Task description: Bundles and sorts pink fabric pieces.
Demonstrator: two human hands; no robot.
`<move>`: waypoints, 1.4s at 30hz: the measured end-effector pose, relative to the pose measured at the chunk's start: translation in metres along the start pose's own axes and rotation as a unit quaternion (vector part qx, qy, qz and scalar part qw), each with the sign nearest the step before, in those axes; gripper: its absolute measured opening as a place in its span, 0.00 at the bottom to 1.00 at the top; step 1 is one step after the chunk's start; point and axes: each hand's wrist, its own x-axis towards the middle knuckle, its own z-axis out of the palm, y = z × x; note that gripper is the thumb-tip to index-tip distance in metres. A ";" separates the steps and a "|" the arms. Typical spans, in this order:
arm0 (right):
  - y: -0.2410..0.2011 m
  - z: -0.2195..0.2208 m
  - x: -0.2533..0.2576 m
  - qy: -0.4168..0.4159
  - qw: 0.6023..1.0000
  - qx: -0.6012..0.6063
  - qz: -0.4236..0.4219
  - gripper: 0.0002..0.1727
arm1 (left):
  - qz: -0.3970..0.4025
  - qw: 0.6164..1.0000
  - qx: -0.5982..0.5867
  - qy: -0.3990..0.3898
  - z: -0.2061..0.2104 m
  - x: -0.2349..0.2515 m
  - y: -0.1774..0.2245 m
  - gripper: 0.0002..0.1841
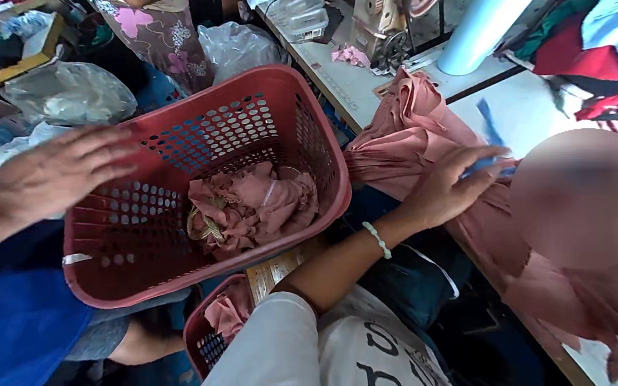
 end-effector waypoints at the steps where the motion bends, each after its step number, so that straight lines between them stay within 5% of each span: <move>1: -0.001 0.006 0.003 0.005 1.000 -0.001 -0.008 0.10 | 0.021 1.000 0.005 0.001 0.002 -0.002 -0.002 0.12; 5: -0.002 0.023 0.017 0.010 0.997 -0.051 -0.061 0.13 | 0.073 0.996 0.049 0.031 0.003 -0.007 -0.011 0.06; 9: 0.029 0.028 0.025 -0.056 0.993 -0.017 -0.102 0.34 | 0.024 0.997 -0.027 0.064 0.002 -0.013 -0.018 0.08; 15: 0.047 0.022 0.012 -0.027 0.989 -0.068 -0.126 0.20 | -0.041 0.986 -0.140 0.080 -0.001 -0.013 -0.019 0.11; 21: 0.040 0.034 0.008 0.020 0.952 -0.178 -0.247 0.13 | -0.076 0.978 -0.058 0.187 0.011 -0.014 -0.006 0.23; 23: 0.044 0.035 0.007 0.016 0.945 -0.205 -0.256 0.15 | -0.012 0.987 0.046 0.152 0.008 -0.019 -0.001 0.24; 26: 0.051 0.035 0.006 0.008 0.953 -0.176 -0.248 0.17 | 0.089 0.974 0.195 0.068 -0.003 -0.019 0.005 0.10; 30: 0.058 0.028 0.008 -0.061 0.991 -0.009 -0.116 0.16 | 0.161 0.951 0.262 0.044 -0.009 -0.013 -0.006 0.04; 34: 0.061 0.022 0.008 -0.066 0.993 0.102 0.009 0.12 | 0.142 0.956 0.257 0.005 0.000 -0.017 -0.011 0.17; 38: 0.062 0.019 0.004 -0.067 0.994 0.071 -0.043 0.11 | 0.173 0.940 0.291 0.038 0.000 -0.014 -0.016 0.04; 42: 0.087 -0.004 0.006 -0.031 0.995 0.088 -0.047 0.08 | 0.113 0.911 0.391 -0.071 -0.018 -0.022 0.007 0.09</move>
